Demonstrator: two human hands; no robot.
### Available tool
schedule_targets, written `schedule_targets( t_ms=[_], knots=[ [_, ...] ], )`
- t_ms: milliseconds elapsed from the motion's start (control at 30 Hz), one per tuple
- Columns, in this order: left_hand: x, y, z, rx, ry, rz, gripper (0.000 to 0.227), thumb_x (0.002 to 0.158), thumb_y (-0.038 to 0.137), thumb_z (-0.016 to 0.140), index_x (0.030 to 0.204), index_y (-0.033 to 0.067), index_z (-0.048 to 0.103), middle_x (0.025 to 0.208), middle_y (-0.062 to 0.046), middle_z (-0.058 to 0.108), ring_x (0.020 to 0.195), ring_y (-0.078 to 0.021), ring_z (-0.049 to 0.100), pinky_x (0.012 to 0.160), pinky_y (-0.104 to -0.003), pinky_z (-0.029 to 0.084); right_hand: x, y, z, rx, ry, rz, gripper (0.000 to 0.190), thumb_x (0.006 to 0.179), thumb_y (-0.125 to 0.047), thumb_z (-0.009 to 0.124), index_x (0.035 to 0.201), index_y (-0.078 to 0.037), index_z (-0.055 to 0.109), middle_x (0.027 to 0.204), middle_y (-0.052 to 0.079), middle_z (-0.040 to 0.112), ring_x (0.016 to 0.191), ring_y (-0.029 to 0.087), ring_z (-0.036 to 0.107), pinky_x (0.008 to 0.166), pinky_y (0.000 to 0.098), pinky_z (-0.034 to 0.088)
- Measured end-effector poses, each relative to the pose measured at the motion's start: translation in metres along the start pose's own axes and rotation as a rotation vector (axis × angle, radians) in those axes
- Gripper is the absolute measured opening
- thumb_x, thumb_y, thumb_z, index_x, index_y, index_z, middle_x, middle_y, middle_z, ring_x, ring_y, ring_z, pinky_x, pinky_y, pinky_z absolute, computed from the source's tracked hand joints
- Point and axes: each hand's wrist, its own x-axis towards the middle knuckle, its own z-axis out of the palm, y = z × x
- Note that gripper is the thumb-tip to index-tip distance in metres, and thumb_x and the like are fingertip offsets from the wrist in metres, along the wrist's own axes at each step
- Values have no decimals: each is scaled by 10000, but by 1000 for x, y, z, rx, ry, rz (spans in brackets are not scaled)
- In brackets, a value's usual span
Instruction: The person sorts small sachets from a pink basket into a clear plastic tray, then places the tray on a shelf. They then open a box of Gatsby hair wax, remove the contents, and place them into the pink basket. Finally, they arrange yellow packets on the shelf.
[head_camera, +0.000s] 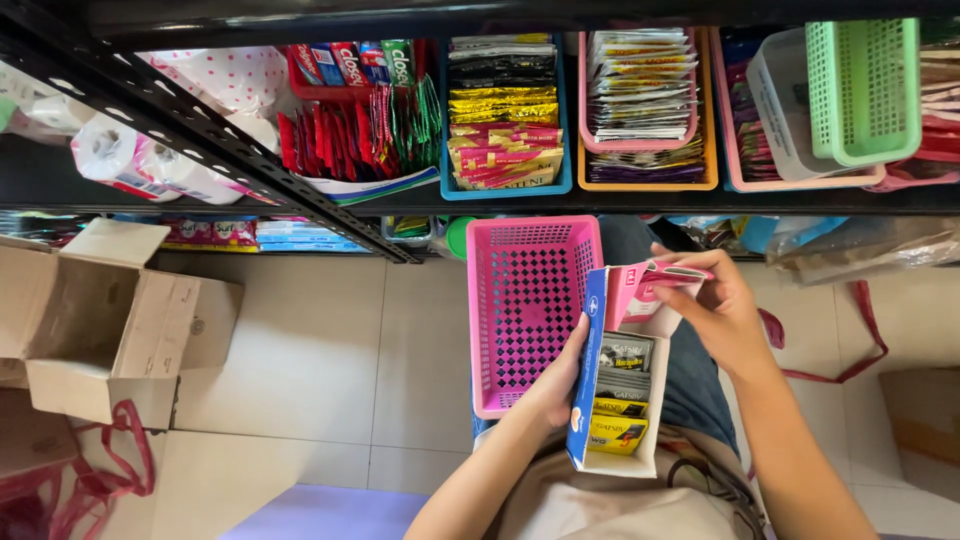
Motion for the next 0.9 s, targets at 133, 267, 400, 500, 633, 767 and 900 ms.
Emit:
schedule_targets(
  t_ms=[133, 267, 400, 500, 633, 767, 900],
  knots=[
    [4, -3, -6, 5, -16, -2, 850, 959, 752, 473, 1452, 69, 578, 1372, -156, 658, 1192, -256, 654, 1064, -415, 510, -6, 16, -19, 158, 54, 82, 272, 924, 69, 698, 1113, -73, 563, 1215, 117, 700, 1344, 287, 621, 1112, 419, 503],
    [3, -4, -8, 16, -28, -9, 879, 960, 765, 460, 1479, 62, 556, 1392, -164, 648, 1214, -269, 646, 1080, -422, 500, -15, 34, -50, 395, 206, 165, 229, 991, 63, 711, 1110, -70, 569, 1162, 101, 687, 1137, 233, 645, 1006, 419, 520],
    [-11, 6, -1, -42, -75, -21, 926, 945, 800, 429, 1494, 62, 539, 1408, -174, 628, 1227, -298, 640, 1081, -456, 494, -12, 26, -73, 563, 431, 167, 432, 923, -4, 689, 1337, -109, 621, 1263, 42, 685, 1188, 204, 661, 1073, 425, 524],
    [-30, 29, 5, -49, -58, 36, 936, 919, 813, 406, 1489, 81, 534, 1399, -182, 628, 1226, -317, 639, 1070, -483, 496, -20, 25, -92, 581, 460, 148, 423, 965, -22, 672, 1377, -96, 613, 1309, 48, 676, 1243, 212, 650, 1122, 435, 507],
    [-53, 80, 14, -12, 47, 142, 919, 888, 805, 394, 1469, 109, 543, 1378, -176, 640, 1219, -326, 642, 1054, -501, 502, -31, 32, -97, 556, 483, 190, 403, 988, -29, 663, 1380, -107, 606, 1317, 30, 663, 1269, 200, 635, 1143, 436, 493],
    [-23, 105, -38, 103, 218, 263, 813, 967, 737, 418, 1406, 72, 578, 1280, -170, 649, 1127, -306, 641, 991, -479, 522, -39, 47, -95, 583, 510, 267, 379, 986, -74, 673, 1360, -97, 616, 1297, 33, 670, 1248, 204, 637, 1109, 436, 492],
    [9, 105, -76, 407, 451, 481, 602, 1099, 561, 438, 1314, 23, 603, 1155, -148, 646, 1052, -258, 594, 955, -424, 488, -42, 51, -76, 605, 513, 374, 356, 964, -115, 678, 1316, -98, 628, 1227, 35, 690, 1175, 203, 656, 1032, 441, 511]
  ],
)
